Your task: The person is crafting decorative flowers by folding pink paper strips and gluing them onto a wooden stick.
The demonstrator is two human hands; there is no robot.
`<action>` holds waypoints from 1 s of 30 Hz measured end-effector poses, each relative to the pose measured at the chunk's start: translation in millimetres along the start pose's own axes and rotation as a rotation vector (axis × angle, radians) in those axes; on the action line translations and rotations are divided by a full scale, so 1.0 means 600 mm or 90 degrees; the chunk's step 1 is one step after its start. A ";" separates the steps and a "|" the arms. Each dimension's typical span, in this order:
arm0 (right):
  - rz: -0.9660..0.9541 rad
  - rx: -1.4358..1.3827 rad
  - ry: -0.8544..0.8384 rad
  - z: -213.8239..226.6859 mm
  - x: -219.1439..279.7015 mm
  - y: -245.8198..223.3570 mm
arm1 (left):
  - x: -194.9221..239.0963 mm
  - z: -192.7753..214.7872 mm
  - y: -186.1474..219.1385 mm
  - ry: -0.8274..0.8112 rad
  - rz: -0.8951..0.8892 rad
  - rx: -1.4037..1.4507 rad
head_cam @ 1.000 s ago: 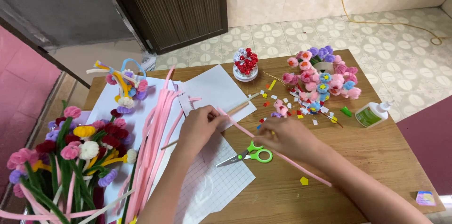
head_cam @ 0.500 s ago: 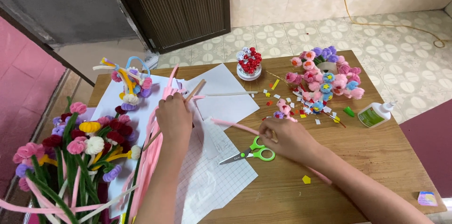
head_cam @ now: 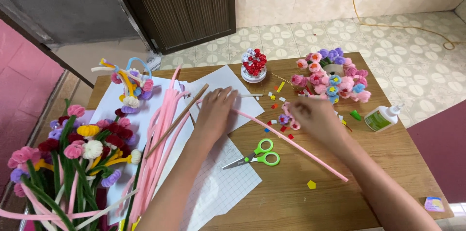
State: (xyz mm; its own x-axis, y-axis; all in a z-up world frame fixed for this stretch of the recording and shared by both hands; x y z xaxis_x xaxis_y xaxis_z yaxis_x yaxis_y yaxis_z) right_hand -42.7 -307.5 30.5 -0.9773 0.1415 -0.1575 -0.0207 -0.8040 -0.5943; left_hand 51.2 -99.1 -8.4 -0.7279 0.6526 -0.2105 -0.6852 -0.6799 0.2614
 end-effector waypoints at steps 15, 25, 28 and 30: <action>0.232 0.019 -0.070 0.019 -0.002 -0.036 | -0.033 -0.015 0.011 0.075 -0.024 -0.051; 0.289 0.145 -0.109 -0.026 -0.011 -0.004 | 0.022 0.020 0.052 0.058 0.284 0.888; 0.225 0.101 -0.131 -0.034 -0.017 0.018 | 0.033 -0.010 0.056 0.040 0.307 0.971; 0.224 0.086 -0.144 -0.042 -0.020 0.024 | 0.036 -0.017 0.058 0.046 0.282 0.998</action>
State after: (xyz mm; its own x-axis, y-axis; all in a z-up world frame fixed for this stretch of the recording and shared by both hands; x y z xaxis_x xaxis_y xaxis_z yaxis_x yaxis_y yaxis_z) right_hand -26.0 -306.4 3.8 -0.9509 -0.2729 -0.1458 0.3093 -0.8508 -0.4248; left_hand 11.0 -112.2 -13.5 -0.8795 0.4632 0.1089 0.2317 0.2170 0.9483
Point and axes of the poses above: each hand's wrist, its own x-axis away from the middle knuckle, its own z-axis out of the back of the hand, y = z × x, the point moved 7 cm from there along -x, towards the middle knuckle, and after that the axes turned 4 degrees about x, right-handed, at the moved point
